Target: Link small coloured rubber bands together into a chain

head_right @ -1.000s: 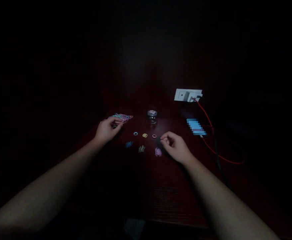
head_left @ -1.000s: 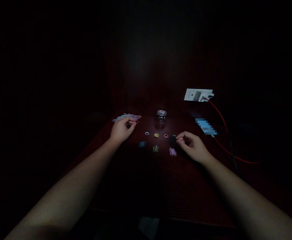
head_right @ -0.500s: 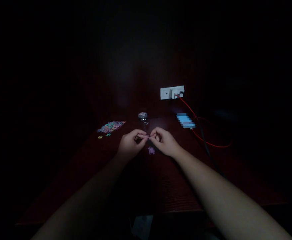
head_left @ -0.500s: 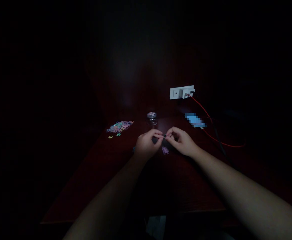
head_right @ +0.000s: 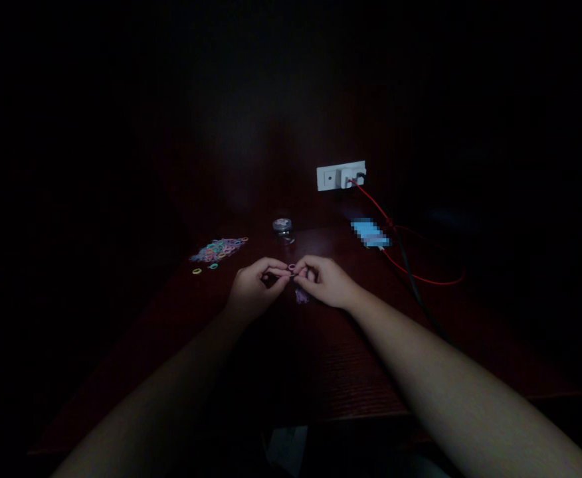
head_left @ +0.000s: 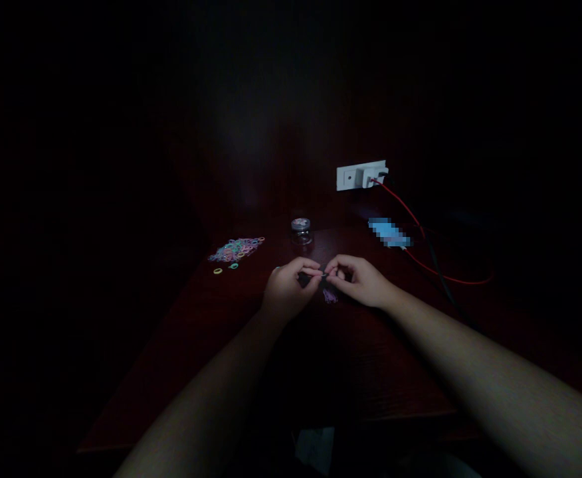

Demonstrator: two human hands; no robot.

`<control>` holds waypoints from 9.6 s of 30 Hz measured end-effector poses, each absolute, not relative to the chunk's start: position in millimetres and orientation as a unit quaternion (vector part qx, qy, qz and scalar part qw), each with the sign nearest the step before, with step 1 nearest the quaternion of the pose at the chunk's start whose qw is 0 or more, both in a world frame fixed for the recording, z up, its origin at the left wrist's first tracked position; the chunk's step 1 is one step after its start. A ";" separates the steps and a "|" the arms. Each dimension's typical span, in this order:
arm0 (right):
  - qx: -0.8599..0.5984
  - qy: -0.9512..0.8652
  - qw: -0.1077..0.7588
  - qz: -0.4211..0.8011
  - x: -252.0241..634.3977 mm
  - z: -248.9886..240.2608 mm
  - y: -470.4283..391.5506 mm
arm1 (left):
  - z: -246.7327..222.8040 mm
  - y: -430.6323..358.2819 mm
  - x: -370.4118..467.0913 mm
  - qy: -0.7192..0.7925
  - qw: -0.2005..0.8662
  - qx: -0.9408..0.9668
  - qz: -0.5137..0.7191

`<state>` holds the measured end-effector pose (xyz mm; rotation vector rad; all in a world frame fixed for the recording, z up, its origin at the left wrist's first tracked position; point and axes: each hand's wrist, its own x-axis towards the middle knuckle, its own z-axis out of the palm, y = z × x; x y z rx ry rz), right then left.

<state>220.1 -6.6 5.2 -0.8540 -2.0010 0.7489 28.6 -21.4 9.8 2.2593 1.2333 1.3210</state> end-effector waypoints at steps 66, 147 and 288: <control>-0.354 -0.815 0.380 0.258 222.2 5.5 -6.6 | 2.3 -17.9 23.9 0.410 0.160 0.775 0.454; -0.353 -0.818 0.382 0.247 221.7 8.2 -8.6 | 3.7 -18.1 20.7 0.405 0.194 0.804 0.390; -0.346 -0.823 0.363 0.267 227.2 -0.1 0.5 | 8.1 1.5 -11.6 0.385 0.115 0.907 0.129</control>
